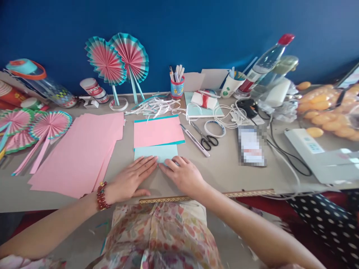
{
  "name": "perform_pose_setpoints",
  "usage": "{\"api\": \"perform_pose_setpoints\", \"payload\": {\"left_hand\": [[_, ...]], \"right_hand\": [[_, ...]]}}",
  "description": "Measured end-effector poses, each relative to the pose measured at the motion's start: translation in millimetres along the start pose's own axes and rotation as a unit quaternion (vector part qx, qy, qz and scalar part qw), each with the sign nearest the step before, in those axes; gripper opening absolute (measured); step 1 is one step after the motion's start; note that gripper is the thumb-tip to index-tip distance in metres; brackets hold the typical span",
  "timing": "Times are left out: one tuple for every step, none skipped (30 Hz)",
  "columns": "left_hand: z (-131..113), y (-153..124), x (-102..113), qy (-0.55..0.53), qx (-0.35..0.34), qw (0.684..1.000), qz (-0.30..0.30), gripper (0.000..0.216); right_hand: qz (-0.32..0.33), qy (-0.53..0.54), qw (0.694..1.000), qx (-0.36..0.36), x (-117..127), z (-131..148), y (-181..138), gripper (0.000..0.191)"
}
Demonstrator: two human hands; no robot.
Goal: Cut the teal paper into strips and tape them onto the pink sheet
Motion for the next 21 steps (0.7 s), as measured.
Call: {"api": "perform_pose_setpoints", "payload": {"left_hand": [[0.1, -6.1, 0.3, 0.004, 0.008, 1.0, 0.006, 0.095], [0.9, -13.5, 1.0, 0.008, 0.022, 1.0, 0.015, 0.096], [2.0, -21.7, 2.1, 0.01, 0.034, 0.999, 0.023, 0.094], [3.4, -30.0, 3.4, 0.011, 0.047, 0.998, 0.028, 0.092], [4.7, -37.9, 4.7, 0.011, 0.059, 0.998, 0.03, 0.091], [5.6, -44.9, 5.9, 0.013, 0.07, 0.997, 0.033, 0.089], [6.2, -50.7, 6.8, 0.016, 0.079, 0.996, 0.034, 0.088], [6.4, -55.0, 7.3, 0.019, 0.086, 0.995, 0.039, 0.087], [6.1, -57.9, 7.4, 0.023, 0.091, 0.995, 0.042, 0.088], [5.6, -59.6, 7.2, 0.026, 0.094, 0.994, 0.044, 0.088], [4.9, -60.2, 6.8, 0.028, 0.095, 0.994, 0.045, 0.088], [4.3, -60.2, 6.3, 0.028, 0.095, 0.994, 0.043, 0.089], [3.8, -59.8, 5.8, 0.028, 0.096, 0.994, 0.04, 0.088], [3.4, -59.2, 5.5, 0.028, 0.095, 0.994, 0.037, 0.087], [3.3, -58.7, 5.3, 0.028, 0.096, 0.994, 0.034, 0.086], [3.2, -58.4, 5.3, 0.03, 0.098, 0.994, 0.031, 0.085], [3.1, -58.3, 5.5, 0.034, 0.101, 0.994, 0.029, 0.085], [3.0, -58.5, 5.7, 0.038, 0.102, 0.994, 0.029, 0.084], [2.9, -58.8, 5.9, 0.041, 0.103, 0.993, 0.029, 0.084], [2.8, -59.3, 6.0, 0.043, 0.103, 0.993, 0.028, 0.084], [2.8, -60.0, 5.9, 0.044, 0.103, 0.993, 0.027, 0.084]], "right_hand": [[-0.006, 0.011, 1.0, -0.014, -1.8, -0.2, -4.4, 0.044], [-0.012, 0.022, 0.999, -0.025, -3.8, -0.2, -9.1, 0.047], [-0.016, 0.032, 0.999, -0.037, -5.7, 0.0, -13.8, 0.049], [-0.021, 0.043, 0.998, -0.043, -7.3, 0.5, -18.1, 0.05], [-0.026, 0.053, 0.997, -0.047, -8.3, 1.3, -21.6, 0.05], [-0.032, 0.063, 0.996, -0.05, -8.8, 2.2, -24.2, 0.049], [-0.038, 0.072, 0.995, -0.051, -8.6, 3.3, -25.8, 0.047], [-0.043, 0.08, 0.994, -0.053, -8.1, 4.3, -26.4, 0.045], [-0.047, 0.087, 0.993, -0.057, -7.2, 5.3, -26.4, 0.044], [-0.049, 0.095, 0.992, -0.062, -6.3, 6.2, -25.9, 0.044], [-0.052, 0.104, 0.991, -0.066, -5.3, 7.0, -25.4, 0.044], [-0.054, 0.113, 0.99, -0.07, -4.6, 7.8, -25.1, 0.044], [-0.057, 0.122, 0.988, -0.072, -4.2, 8.7, -25.3, 0.045], [-0.059, 0.129, 0.987, -0.072, -4.1, 9.7, -26.2, 0.046], [-0.061, 0.134, 0.987, -0.071, -4.3, 10.7, -28.0, 0.047], [-0.063, 0.136, 0.986, -0.069, -4.7, 11.8, -30.4, 0.049], [-0.065, 0.133, 0.987, -0.067, -5.1, 12.8, -33.4, 0.051], [-0.064, 0.128, 0.988, -0.062, -5.3, 13.6, -36.7, 0.053], [-0.063, 0.121, 0.989, -0.055, -4.9, 14.0, -39.9, 0.056], [-0.059, 0.115, 0.991, -0.047, -3.9, 13.8, -42.7, 0.06], [-0.051, 0.113, 0.992, -0.036, -2.0, 13.1, -44.7, 0.064]]}}
Point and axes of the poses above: each hand's wrist, its own y-axis towards the middle knuckle, its own x-axis out of the back of the hand, z = x × y, the point moved 1 cm from there along y, towards the middle knuckle, and after that the axes turned 4 degrees about y, right-handed, at the moved point
